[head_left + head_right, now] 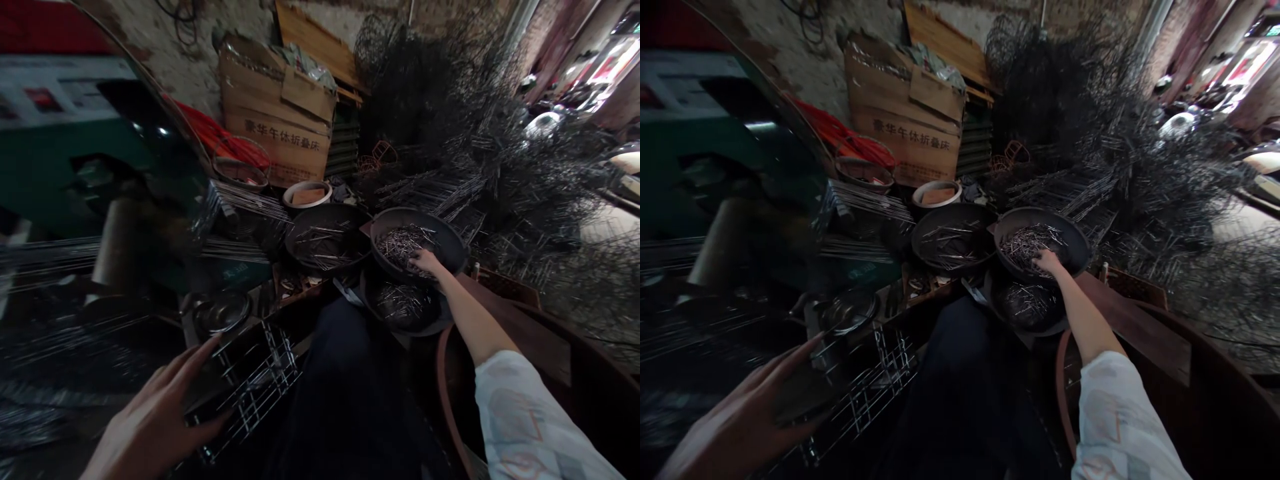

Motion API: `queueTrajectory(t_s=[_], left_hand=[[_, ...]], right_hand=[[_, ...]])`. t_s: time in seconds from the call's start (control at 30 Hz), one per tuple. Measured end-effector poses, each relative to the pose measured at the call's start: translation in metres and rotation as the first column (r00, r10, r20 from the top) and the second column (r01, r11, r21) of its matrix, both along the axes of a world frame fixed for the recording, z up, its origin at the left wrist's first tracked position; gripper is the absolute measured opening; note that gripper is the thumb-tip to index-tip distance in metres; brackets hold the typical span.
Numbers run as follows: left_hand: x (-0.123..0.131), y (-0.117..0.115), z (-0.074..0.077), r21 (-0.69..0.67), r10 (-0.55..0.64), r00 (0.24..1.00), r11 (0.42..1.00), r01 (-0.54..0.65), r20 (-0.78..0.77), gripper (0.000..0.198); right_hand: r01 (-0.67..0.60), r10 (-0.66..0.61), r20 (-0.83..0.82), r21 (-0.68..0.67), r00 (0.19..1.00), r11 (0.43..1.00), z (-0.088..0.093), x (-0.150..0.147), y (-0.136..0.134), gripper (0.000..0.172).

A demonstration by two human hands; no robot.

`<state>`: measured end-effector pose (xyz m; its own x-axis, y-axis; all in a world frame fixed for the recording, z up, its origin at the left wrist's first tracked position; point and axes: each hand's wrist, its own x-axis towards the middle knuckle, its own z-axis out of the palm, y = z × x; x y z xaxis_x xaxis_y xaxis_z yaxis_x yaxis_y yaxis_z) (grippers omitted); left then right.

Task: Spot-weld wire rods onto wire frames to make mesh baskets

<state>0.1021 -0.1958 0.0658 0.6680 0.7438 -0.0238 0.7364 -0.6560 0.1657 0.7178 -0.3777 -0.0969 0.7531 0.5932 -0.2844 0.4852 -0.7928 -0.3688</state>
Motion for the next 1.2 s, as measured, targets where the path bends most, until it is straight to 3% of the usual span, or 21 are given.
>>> queueTrajectory(t_s=[0.3, 0.53, 0.7, 0.83, 1.0, 1.2], left_hand=[[0.01, 0.011, -0.014, -0.016, -0.076, 0.993, 0.997, 0.078, 0.086, 0.106], [0.006, 0.019, -0.015, 0.015, -0.082, 0.996, 0.997, 0.081, 0.031, 0.099], [0.017, 0.021, -0.016, 0.024, -0.116, 0.992, 0.993, 0.115, 0.04, 0.098], [0.015, 0.019, -0.016, 0.04, -0.116, 0.991, 0.993, 0.114, 0.064, 0.099], [-0.005, 0.016, -0.017, 0.025, -0.026, 0.992, 0.999, 0.023, 0.124, 0.097], [-0.005, 0.017, -0.015, 0.015, -0.029, 0.991, 1.0, 0.027, 0.132, 0.097]], right_hand=[[0.018, 0.011, 0.159, -0.18, 0.987, 0.983, -0.002, 0.011, 0.007, 0.033], [-0.022, 0.073, 0.175, -0.278, 0.982, 0.96, 0.004, 0.024, 0.011, 0.032], [-0.125, 0.152, 0.115, -0.212, 0.982, 0.969, -0.008, 0.015, 0.034, 0.032], [-0.133, 0.139, 0.034, -0.138, 0.99, 0.981, -0.013, 0.009, 0.044, 0.03], [-0.008, 0.011, -0.058, 0.051, 0.998, 0.999, 0.004, 0.019, 0.021, 0.028], [0.186, -0.127, -0.235, 0.25, 0.964, 0.95, 0.012, 0.013, -0.004, 0.024]])
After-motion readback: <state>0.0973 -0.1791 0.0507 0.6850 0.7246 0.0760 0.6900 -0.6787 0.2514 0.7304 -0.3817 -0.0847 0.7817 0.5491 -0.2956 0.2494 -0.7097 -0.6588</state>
